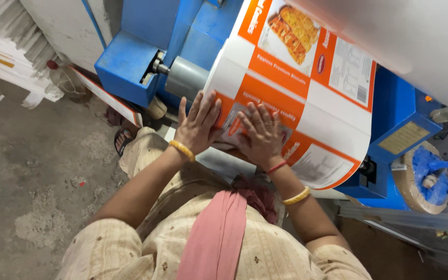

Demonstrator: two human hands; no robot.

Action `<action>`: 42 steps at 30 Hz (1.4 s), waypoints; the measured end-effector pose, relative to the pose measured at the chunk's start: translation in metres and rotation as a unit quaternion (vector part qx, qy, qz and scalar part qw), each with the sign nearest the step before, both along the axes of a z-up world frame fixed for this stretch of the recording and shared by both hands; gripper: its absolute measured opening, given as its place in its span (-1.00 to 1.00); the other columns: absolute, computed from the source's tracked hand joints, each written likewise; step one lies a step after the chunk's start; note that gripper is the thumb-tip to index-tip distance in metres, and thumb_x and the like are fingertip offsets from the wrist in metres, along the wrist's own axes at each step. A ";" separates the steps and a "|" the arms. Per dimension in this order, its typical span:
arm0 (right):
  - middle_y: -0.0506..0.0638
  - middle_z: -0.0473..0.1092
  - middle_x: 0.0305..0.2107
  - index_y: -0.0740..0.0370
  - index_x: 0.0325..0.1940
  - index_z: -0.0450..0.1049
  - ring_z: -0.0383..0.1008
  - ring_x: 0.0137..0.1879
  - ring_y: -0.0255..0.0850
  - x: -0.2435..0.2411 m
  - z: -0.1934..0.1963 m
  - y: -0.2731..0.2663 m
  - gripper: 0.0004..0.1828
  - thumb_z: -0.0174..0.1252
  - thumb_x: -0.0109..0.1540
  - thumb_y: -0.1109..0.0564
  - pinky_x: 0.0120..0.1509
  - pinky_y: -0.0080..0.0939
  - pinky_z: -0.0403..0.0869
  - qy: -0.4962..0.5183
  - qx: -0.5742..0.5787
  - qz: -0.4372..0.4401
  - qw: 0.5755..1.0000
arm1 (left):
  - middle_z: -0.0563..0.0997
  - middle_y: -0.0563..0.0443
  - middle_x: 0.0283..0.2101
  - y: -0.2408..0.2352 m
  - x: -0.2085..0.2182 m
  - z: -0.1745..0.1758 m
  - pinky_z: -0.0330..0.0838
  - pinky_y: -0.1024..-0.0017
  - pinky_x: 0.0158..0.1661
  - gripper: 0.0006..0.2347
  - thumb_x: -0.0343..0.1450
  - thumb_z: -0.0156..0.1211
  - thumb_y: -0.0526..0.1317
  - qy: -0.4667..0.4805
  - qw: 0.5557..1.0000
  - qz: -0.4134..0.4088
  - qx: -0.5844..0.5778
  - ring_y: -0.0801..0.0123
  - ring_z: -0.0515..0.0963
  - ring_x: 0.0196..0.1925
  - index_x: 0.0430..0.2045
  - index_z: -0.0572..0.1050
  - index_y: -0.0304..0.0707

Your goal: The person wraps a large roll of printed packaging material around a blue cylindrical machine, smoothing the surface with both hands. They briefly pause to handle a small pink box labeled 'Atta Biscuit' before resuming the wrapping process.

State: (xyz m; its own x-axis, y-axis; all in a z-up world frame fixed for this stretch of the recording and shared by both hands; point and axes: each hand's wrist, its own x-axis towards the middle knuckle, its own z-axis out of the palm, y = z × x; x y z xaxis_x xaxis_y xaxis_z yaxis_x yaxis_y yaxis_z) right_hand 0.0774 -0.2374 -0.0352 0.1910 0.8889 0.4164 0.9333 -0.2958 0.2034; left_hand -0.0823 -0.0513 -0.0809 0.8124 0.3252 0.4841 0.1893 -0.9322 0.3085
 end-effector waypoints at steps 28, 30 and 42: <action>0.11 0.15 0.47 0.05 0.48 0.33 0.05 0.59 0.09 0.180 -0.015 -0.188 -0.42 -0.10 0.44 -0.20 0.54 0.50 -0.08 0.103 0.113 -0.344 0.926 | 0.28 -0.12 0.39 -0.071 0.035 0.041 -0.11 -0.13 0.45 -0.57 0.42 0.21 -0.02 -0.069 0.967 -0.241 0.034 0.03 0.18 0.48 0.18 0.47 -0.12; 0.14 0.14 0.48 0.09 0.49 0.31 0.03 0.60 0.12 0.163 -0.022 -0.194 -0.40 -0.07 0.42 -0.18 0.52 0.49 -0.06 0.085 0.125 -0.337 0.929 | 0.25 -0.14 0.41 -0.085 0.053 0.046 -0.07 -0.15 0.41 -0.52 0.38 0.21 0.00 -0.028 0.962 -0.269 0.044 0.00 0.15 0.48 0.21 0.45 -0.10; 0.13 0.25 0.29 0.11 0.41 0.35 0.18 0.47 0.13 0.081 -0.035 -0.226 -0.42 0.08 0.41 -0.23 0.61 0.40 -0.05 0.004 0.159 -0.307 0.939 | 0.10 -0.12 0.50 -0.038 0.122 0.083 -0.27 -0.04 0.45 -0.42 0.43 0.03 0.19 0.114 0.978 -0.164 0.065 0.06 -0.04 0.55 0.33 0.27 0.00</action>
